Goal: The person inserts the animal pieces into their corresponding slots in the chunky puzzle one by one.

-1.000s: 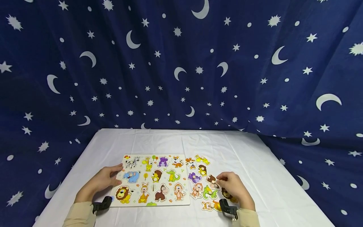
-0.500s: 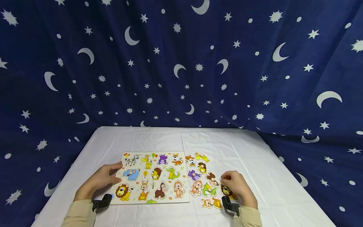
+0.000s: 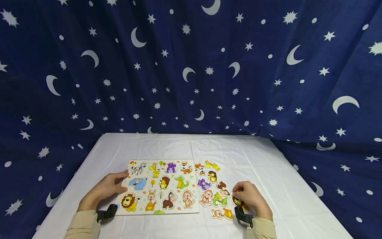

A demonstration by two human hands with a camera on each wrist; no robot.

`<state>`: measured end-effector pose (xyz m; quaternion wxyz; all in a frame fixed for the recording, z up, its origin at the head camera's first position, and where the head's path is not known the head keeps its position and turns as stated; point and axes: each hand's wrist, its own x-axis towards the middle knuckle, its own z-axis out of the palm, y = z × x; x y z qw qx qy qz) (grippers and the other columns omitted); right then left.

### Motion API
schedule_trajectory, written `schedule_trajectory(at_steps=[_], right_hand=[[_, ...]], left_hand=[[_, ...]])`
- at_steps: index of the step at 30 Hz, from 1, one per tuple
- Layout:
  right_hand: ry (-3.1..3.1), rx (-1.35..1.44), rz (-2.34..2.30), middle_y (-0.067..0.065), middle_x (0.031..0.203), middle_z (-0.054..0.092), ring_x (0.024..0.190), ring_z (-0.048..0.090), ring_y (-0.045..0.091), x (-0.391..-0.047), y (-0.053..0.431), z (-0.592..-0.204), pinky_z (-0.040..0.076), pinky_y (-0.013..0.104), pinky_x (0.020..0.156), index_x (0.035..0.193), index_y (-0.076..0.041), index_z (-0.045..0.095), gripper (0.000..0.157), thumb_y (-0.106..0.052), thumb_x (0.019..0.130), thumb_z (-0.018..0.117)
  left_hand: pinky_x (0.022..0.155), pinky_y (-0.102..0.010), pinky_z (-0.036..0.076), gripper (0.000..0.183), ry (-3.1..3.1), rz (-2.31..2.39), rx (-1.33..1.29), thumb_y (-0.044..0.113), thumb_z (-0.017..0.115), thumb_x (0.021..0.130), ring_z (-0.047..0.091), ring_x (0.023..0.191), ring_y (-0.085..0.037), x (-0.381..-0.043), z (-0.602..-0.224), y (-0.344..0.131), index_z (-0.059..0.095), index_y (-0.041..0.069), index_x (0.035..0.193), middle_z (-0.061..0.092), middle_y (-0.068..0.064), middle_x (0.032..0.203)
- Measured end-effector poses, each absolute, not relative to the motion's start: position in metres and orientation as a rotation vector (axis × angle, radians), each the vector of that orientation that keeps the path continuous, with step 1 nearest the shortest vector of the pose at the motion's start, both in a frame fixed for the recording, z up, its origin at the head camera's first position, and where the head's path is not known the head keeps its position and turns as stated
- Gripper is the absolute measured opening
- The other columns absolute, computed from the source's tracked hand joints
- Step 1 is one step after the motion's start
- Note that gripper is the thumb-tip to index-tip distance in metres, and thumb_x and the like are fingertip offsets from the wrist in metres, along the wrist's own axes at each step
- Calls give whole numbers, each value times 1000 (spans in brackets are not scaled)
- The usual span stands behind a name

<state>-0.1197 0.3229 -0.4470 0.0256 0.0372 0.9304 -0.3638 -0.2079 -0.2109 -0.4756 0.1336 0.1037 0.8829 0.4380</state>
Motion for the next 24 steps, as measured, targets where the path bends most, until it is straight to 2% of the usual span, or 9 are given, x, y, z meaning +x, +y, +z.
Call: schedule_trajectory(at_steps=[13, 24], right_hand=[[2724, -69, -1223, 3, 71, 63, 62, 54, 11, -113, 338, -444, 45, 22, 51, 85, 4, 69, 9, 1, 77, 73], [2604, -128, -1278, 7, 75, 67, 65, 57, 13, -109, 351, -445, 50, 24, 56, 86, 7, 68, 8, 6, 78, 68]], left_hand=[[116, -58, 29, 71, 2576, 1278, 336, 7, 83, 76, 32, 143, -51, -206, -474, -212, 53, -11, 137, 35, -29, 155], [115, -56, 30, 73, 2582, 1269, 339, 7, 83, 75, 34, 143, -51, -206, -475, -211, 52, -11, 138, 37, -30, 154]])
